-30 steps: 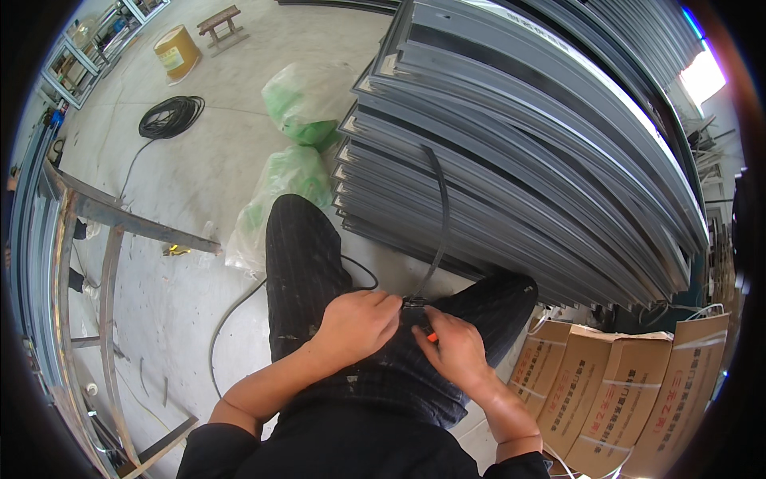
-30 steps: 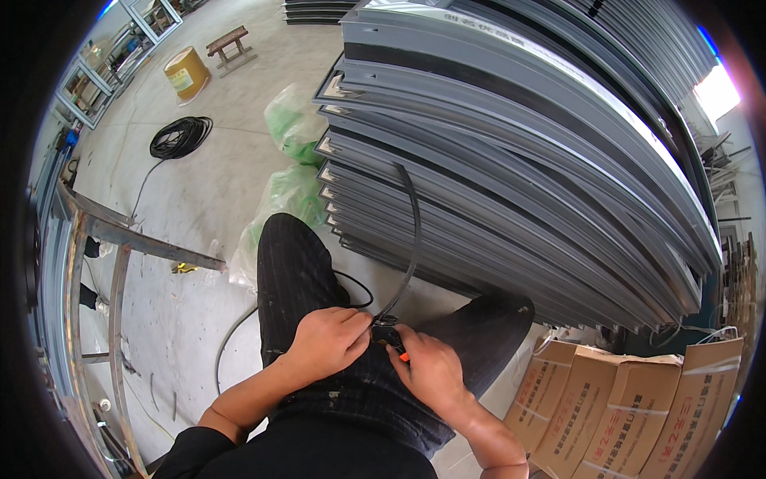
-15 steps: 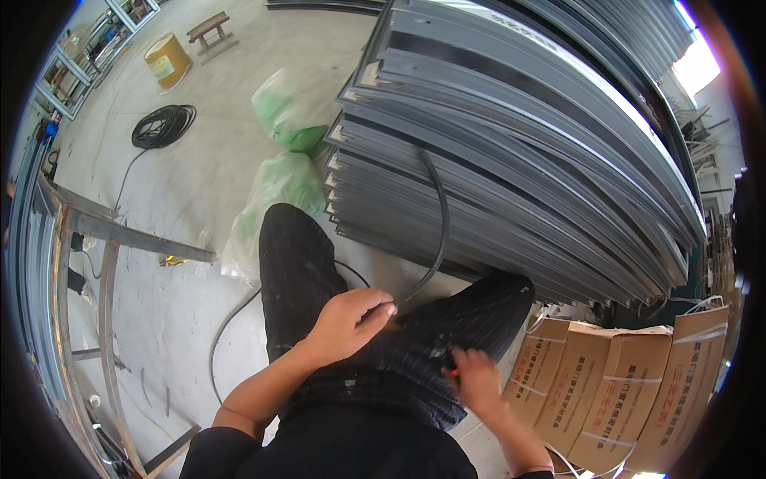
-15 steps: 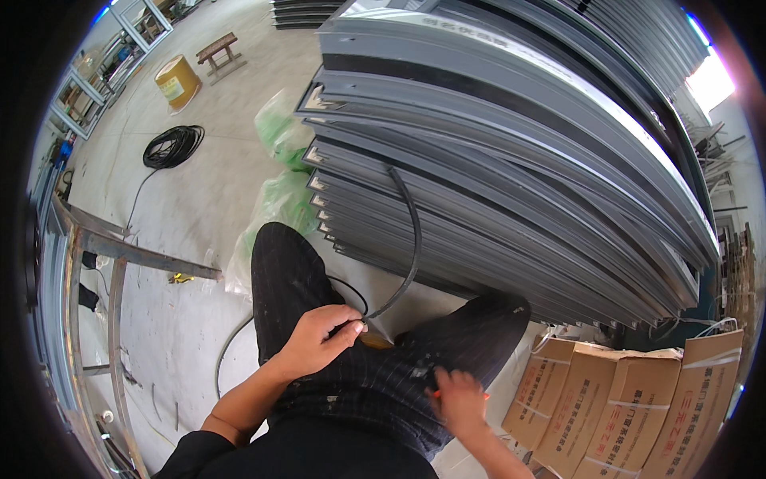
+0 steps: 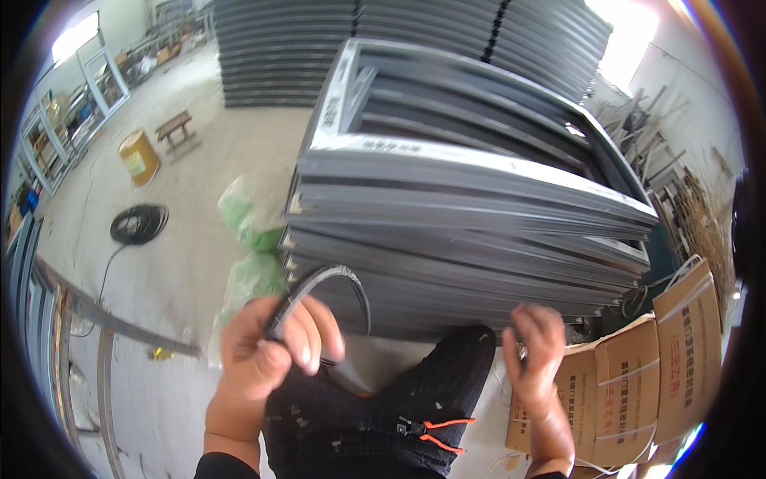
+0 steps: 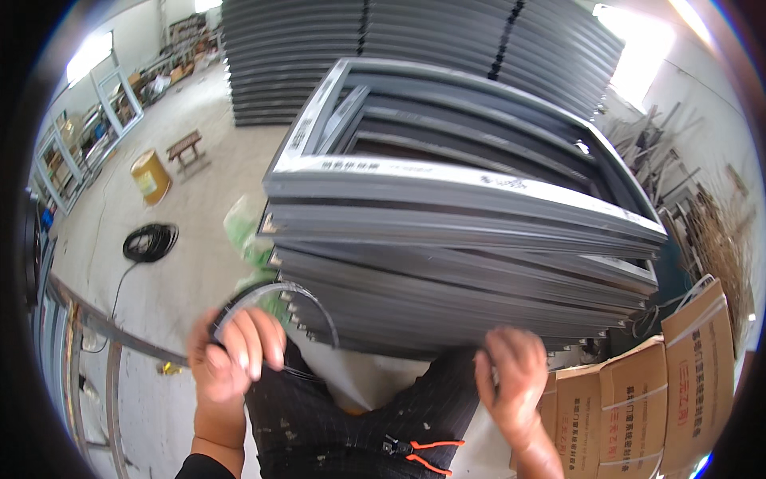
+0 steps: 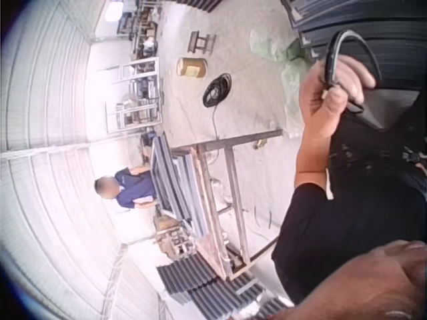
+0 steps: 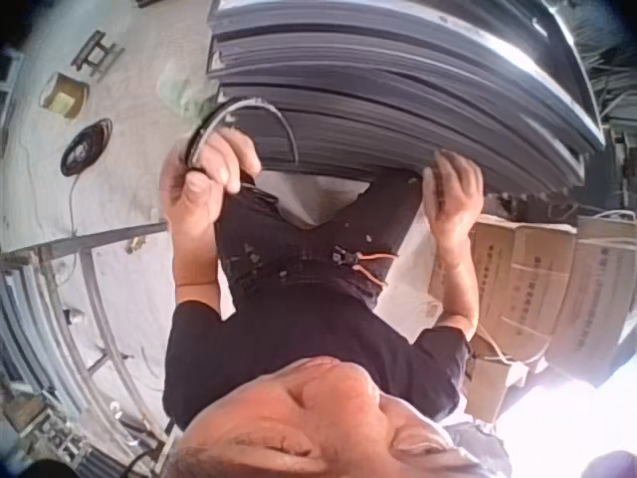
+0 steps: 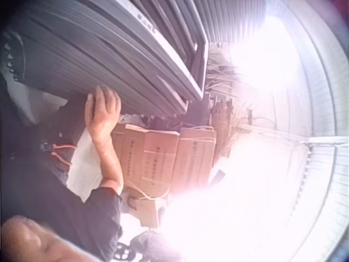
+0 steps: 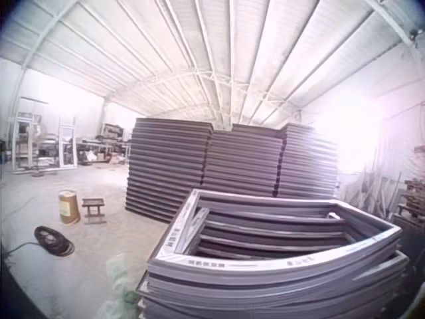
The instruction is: The person inserts a rubber seal into the channel of an aluminum window frame by hand and trims it using a pair of snips.
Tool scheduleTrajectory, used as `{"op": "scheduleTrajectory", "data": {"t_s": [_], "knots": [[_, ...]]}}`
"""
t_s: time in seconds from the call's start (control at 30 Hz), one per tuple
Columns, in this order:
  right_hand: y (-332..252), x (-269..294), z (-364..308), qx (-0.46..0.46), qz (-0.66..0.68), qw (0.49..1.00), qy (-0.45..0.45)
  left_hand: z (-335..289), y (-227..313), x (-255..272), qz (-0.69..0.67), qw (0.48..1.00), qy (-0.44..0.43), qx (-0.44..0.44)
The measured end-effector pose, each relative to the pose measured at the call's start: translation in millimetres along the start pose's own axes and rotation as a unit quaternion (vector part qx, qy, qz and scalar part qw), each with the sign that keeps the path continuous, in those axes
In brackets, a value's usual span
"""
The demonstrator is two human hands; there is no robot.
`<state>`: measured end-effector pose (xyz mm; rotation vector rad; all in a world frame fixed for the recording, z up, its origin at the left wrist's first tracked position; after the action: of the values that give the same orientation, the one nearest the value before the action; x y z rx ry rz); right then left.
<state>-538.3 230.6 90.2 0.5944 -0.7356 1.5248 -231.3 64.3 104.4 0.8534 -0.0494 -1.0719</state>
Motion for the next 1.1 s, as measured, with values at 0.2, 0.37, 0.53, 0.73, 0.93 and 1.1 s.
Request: {"op": "scheduleTrajectory", "data": {"t_s": [0.2, 0.37, 0.53, 0.73, 0.93, 1.1], "knots": [[22.0, 1.4, 143.6, 0.042, -0.025, 0.981, 0.186, 148.8, -38.2, 25.0, 0.762, 0.611, -0.063, -0.204], [54.8, -52.9, 189.4, 0.032, -0.016, 0.982, 0.185, 168.2, -41.9, 7.9, 0.768, 0.637, -0.054, -0.043], [58.8, -21.5, 153.4, 0.092, 0.019, 0.974, 0.206, 122.5, -9.7, -38.6, 0.742, 0.658, -0.101, -0.076], [85.4, -1.7, 136.5, 0.066, 0.085, 0.985, 0.132, 77.8, 16.1, -82.5, 0.645, 0.738, -0.101, -0.171], [15.7, -4.7, 71.2, -0.015, 0.079, 0.962, 0.261, -30.9, 10.0, -81.7, 0.367, 0.898, -0.226, 0.092], [-35.6, -21.0, -30.3, -0.164, 0.307, 0.904, 0.247, -85.3, -24.0, -55.9, -0.193, 0.825, -0.088, 0.524]]}}
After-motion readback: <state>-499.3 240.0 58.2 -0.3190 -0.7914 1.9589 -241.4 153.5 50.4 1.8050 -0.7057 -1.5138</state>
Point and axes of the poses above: each hand's wrist, its own z-axis towards the middle knuckle, its own x-axis out of the back of the hand, y = z × x, the point moved 1 cm from there along z, towards the middle knuckle, and after that the axes turned 2 degrees about -x, right-handed, at the moved point
